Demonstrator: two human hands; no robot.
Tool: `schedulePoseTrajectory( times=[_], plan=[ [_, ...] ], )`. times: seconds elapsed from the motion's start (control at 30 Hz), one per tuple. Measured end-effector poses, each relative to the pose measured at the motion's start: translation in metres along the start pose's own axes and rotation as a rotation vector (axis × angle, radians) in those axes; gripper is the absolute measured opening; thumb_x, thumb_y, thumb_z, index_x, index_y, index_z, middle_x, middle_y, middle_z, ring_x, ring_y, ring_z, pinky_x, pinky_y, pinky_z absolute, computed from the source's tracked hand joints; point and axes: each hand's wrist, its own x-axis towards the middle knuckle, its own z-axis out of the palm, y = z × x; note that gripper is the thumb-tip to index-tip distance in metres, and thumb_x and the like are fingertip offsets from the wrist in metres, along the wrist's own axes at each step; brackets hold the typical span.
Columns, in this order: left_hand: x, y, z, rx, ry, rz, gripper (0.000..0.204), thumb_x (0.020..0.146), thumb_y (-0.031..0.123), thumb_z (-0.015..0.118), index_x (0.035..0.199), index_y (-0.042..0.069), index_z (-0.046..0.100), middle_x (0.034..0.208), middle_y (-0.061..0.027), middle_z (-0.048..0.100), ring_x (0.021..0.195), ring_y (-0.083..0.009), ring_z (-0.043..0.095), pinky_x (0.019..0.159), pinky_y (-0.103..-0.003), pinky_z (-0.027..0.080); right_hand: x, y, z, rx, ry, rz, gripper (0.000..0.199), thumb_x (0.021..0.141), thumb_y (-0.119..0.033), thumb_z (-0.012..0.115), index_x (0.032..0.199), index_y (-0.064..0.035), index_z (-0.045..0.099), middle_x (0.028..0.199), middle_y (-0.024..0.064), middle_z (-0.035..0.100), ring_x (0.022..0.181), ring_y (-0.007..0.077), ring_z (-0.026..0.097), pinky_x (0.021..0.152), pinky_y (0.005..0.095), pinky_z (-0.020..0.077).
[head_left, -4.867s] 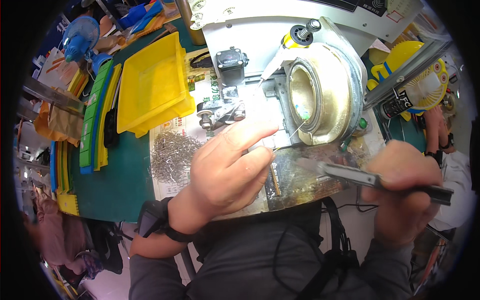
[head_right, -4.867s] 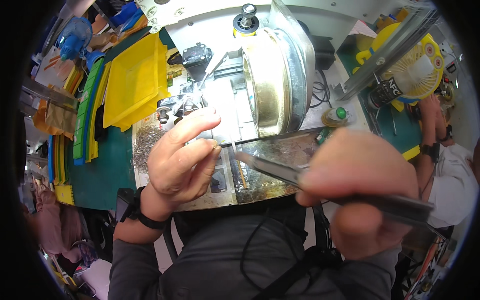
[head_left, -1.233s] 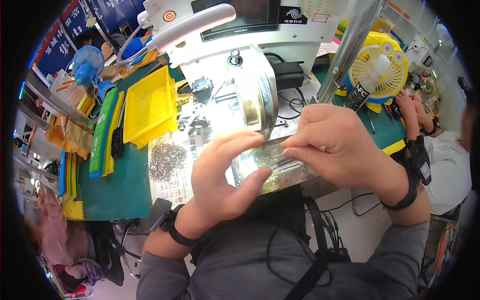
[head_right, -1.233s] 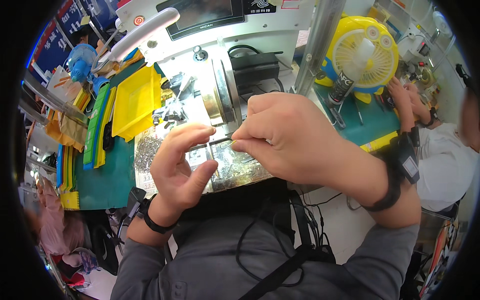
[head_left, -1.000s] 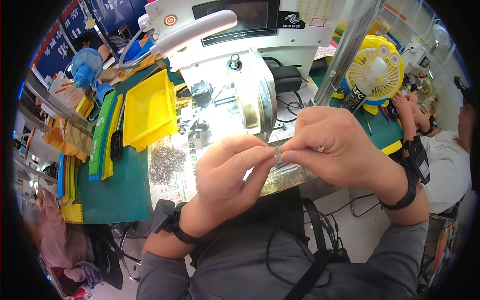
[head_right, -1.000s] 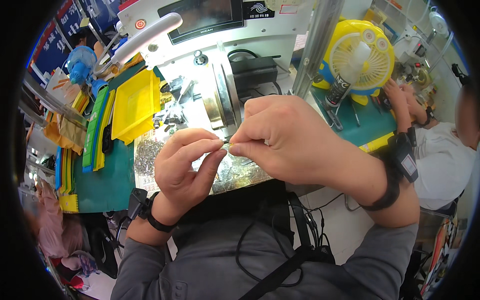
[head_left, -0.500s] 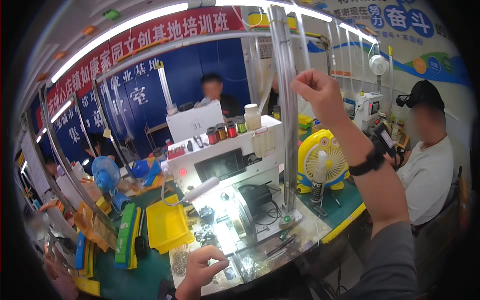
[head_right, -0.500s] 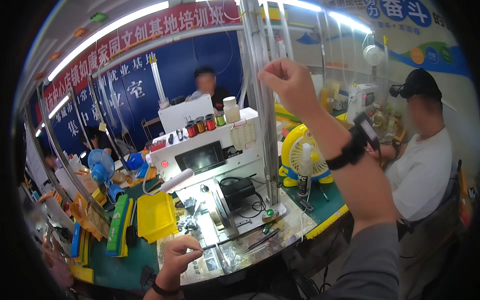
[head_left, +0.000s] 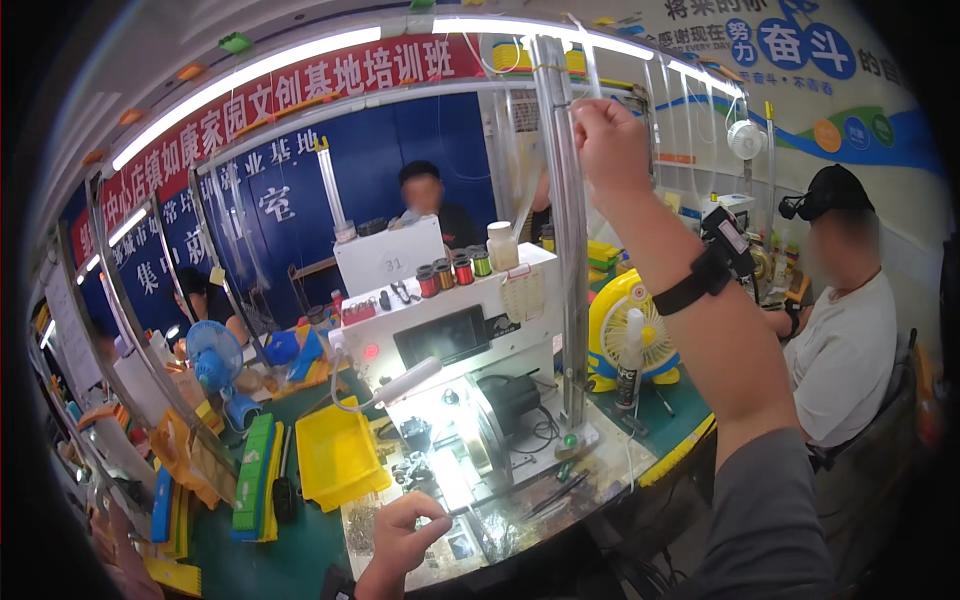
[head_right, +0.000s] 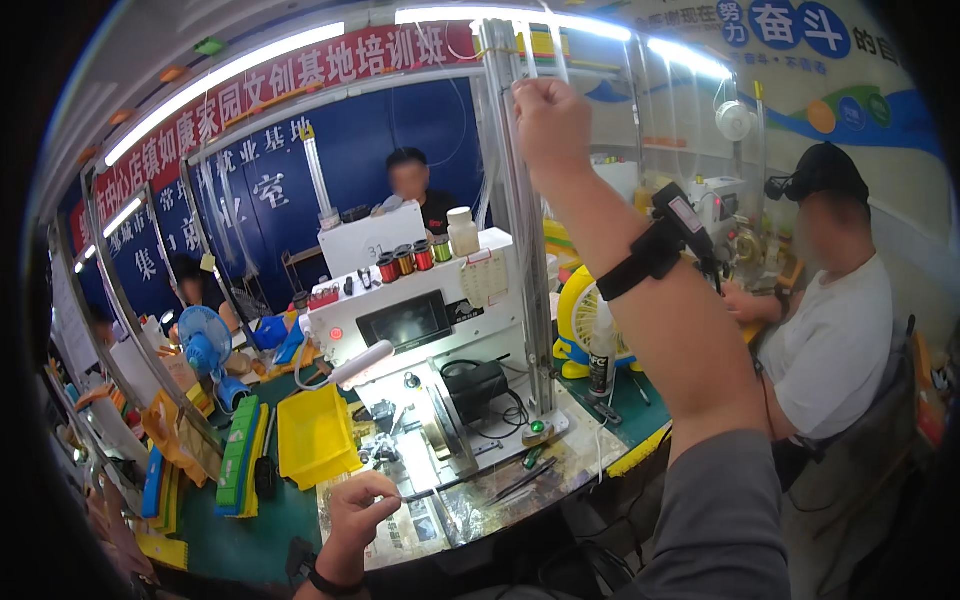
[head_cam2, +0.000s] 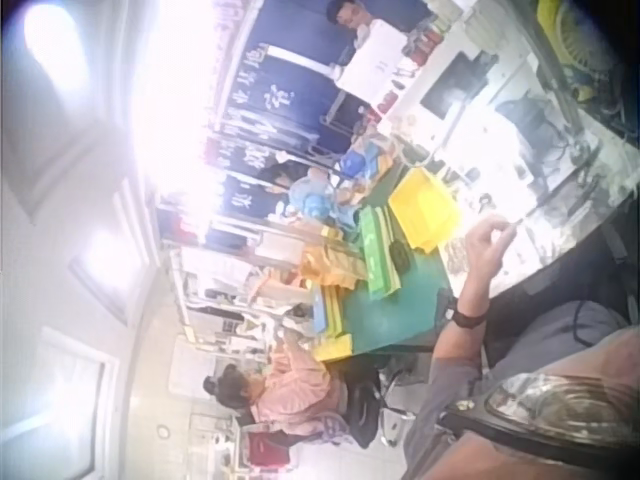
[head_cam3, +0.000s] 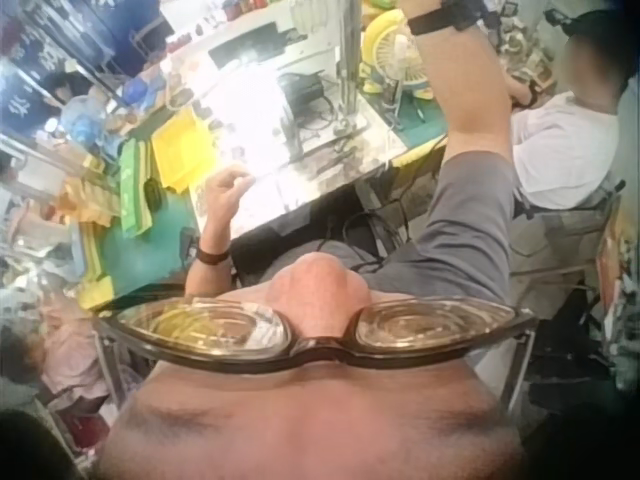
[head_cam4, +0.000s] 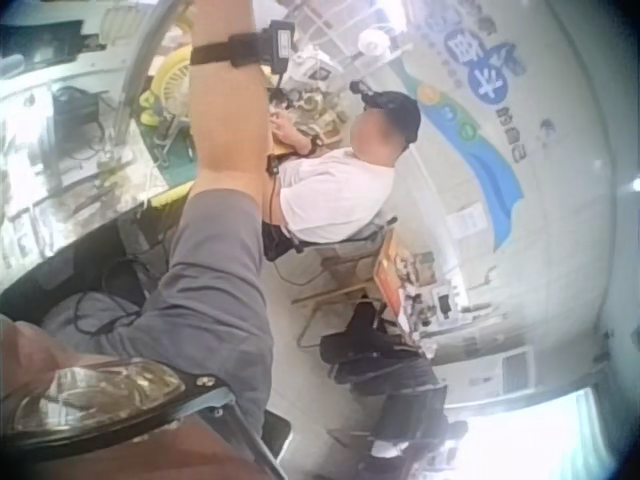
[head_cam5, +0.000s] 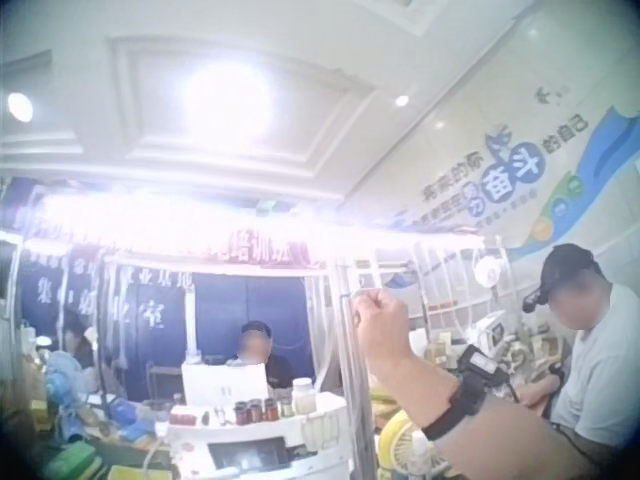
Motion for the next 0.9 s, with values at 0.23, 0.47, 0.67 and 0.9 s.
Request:
schedulePoseTrajectory(
  times=[0.23, 0.47, 0.67, 0.9],
  plan=[
    [-0.008, 0.007, 0.005, -0.038, -0.004, 0.023, 0.005, 0.079, -0.002, 0.074, 0.082, 0.001, 0.072, 0.082, -0.0078, 0.070, 0.078, -0.0158, 0.066, 0.071, -0.028, 0.049, -0.028, -0.015, -0.007, -0.050, -0.026, -0.048, 0.017, 0.092, -0.016, 0.066, 0.087, -0.0002, 0.069, 0.072, 0.0001, 0.064, 0.062, 0.0077, 0.054, 0.060, 0.0267, 0.0447],
    [-0.007, 0.012, 0.008, -0.028, -0.018, 0.030, 0.007, 0.080, -0.006, 0.074, 0.086, -0.002, 0.072, 0.088, -0.0105, 0.069, 0.083, -0.0180, 0.064, 0.075, -0.030, 0.048, -0.201, -0.035, -0.018, -0.257, -1.017, -0.539, 0.011, 0.069, -0.003, 0.067, 0.075, -0.0084, 0.061, 0.071, 0.0065, 0.055, 0.067, 0.0279, 0.059, 0.060, 0.0393, 0.0463],
    [-0.006, 0.018, 0.019, -0.035, -0.060, 0.030, 0.008, 0.084, 0.002, 0.078, 0.090, 0.002, 0.072, 0.089, -0.0087, 0.072, 0.083, -0.0196, 0.068, 0.076, -0.031, 0.053, -0.288, -0.030, -0.044, -0.208, -1.291, -0.440, 0.019, 0.064, -0.009, 0.072, 0.072, -0.0105, 0.054, 0.071, 0.0028, 0.048, 0.064, 0.0244, 0.053, 0.055, 0.0383, 0.0401],
    [-0.007, 0.010, 0.027, -0.031, -0.089, 0.036, 0.007, 0.084, 0.004, 0.078, 0.090, 0.002, 0.073, 0.086, -0.0085, 0.072, 0.079, -0.0188, 0.068, 0.072, -0.030, 0.052, -0.310, -0.025, -0.054, -0.203, -1.277, -0.393, 0.022, 0.061, -0.010, 0.072, 0.072, -0.0113, 0.053, 0.071, 0.0024, 0.046, 0.064, 0.0234, 0.051, 0.054, 0.0369, 0.0376]
  ],
)
